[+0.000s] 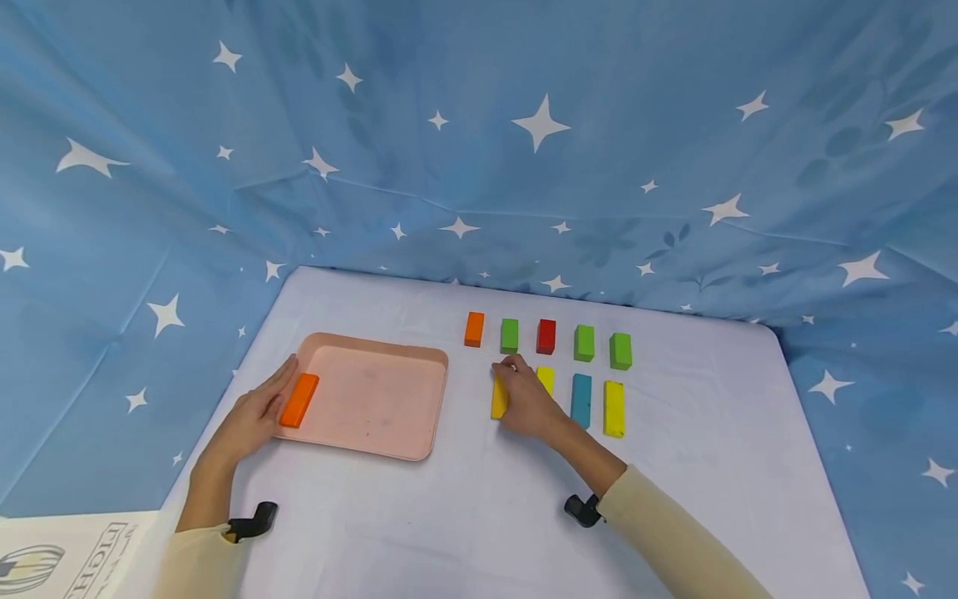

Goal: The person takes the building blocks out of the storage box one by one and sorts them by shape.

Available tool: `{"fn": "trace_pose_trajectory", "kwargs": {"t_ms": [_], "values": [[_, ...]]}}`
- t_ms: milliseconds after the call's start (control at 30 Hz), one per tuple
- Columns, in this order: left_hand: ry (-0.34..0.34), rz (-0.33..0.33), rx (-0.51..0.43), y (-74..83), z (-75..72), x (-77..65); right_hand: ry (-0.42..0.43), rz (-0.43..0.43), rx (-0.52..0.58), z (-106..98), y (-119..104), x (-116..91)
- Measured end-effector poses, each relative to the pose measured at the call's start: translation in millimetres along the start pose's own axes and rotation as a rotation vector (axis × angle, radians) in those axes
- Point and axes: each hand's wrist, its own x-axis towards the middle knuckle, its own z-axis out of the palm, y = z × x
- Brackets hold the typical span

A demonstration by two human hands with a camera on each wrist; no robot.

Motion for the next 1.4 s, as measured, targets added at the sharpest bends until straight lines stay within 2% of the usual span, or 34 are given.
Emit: {"fn": "trace_pose_trajectory", "kwargs": {"t_ms": [467,933,1133,1400], "values": [[0.000,0.005,-0.011,-2.3,0.7,0.7,0.011,0.013,-0.070,2,5,2],[0.005,0.003,-0.022,-3.8,1.0,1.9,-0.030,0.024,-0.098,1,7,3],[0.000,0.003,-0.017,-4.3,1.4,2.4,-0.038,0.018,-0.123,-4,-2,-2],[-0.003,0.000,-0.011,-3.6,0.4,1.8,0.007,-0.008,-0.108,-8,-34,3]]}}
